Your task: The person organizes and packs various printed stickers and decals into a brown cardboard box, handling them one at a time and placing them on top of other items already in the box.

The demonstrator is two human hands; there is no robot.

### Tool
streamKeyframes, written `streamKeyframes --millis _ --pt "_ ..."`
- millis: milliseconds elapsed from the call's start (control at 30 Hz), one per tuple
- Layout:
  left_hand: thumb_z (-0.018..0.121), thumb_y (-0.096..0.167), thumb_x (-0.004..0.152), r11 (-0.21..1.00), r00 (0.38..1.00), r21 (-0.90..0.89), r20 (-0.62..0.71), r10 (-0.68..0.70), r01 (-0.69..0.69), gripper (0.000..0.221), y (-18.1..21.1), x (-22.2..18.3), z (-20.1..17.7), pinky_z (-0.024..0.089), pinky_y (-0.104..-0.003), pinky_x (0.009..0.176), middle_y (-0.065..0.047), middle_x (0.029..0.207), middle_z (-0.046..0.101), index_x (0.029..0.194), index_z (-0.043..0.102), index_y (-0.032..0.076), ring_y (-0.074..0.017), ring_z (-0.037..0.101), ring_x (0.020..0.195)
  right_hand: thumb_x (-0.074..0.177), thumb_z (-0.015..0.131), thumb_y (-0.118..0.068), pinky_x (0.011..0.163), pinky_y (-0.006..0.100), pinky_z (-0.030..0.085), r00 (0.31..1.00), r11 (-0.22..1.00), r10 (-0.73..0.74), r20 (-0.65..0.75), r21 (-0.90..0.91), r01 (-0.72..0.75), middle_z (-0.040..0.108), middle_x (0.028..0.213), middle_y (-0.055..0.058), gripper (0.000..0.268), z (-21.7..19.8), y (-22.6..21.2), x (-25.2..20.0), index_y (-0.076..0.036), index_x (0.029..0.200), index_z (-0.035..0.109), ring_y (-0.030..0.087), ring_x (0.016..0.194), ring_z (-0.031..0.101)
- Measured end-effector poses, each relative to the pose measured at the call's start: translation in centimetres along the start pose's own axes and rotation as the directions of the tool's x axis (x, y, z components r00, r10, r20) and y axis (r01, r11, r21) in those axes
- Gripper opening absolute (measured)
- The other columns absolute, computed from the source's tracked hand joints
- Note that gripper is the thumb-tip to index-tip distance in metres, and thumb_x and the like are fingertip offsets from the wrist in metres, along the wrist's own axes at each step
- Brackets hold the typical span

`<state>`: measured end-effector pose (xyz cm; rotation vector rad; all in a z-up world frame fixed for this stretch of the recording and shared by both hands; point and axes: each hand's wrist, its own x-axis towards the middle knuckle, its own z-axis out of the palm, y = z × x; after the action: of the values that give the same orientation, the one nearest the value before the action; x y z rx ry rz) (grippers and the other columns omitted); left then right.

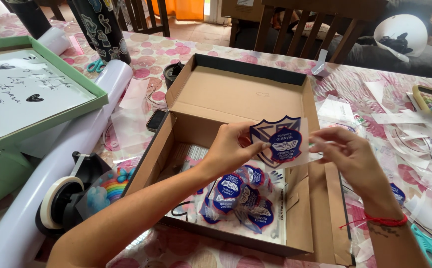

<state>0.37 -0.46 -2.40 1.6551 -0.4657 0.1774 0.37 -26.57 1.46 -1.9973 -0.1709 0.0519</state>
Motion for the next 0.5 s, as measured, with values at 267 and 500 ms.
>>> streamKeyframes --millis 267,500 --pt "0.077 0.007 0.083 0.997 1.000 0.079 -0.022 0.009 -0.008 0.013 -1.2 0.2 0.0 0.059 -0.022 0.068 -0.002 0.088 0.080 0.097 0.077 0.007 -0.0061 0.072 0.078 0.116 0.057 -0.022 0.061 0.023 0.048 0.937 0.958 -0.205 -0.282 0.139 0.251 0.059 0.071 0.007 0.031 -3.8 4.5 -0.2 0.001 0.099 0.068 0.013 0.066 0.057" --pt "0.080 0.012 0.081 0.987 0.999 0.155 -0.009 -0.033 0.034 0.019 -3.5 0.6 0.3 0.054 -0.021 0.063 0.001 0.087 0.080 0.099 0.078 0.007 -0.0023 0.067 0.074 0.118 0.053 -0.021 0.063 0.027 0.049 0.924 0.969 -0.168 -0.342 0.114 0.219 0.069 0.086 0.018 0.032 -5.3 3.3 -1.4 0.007 0.109 0.067 0.021 0.067 0.062"
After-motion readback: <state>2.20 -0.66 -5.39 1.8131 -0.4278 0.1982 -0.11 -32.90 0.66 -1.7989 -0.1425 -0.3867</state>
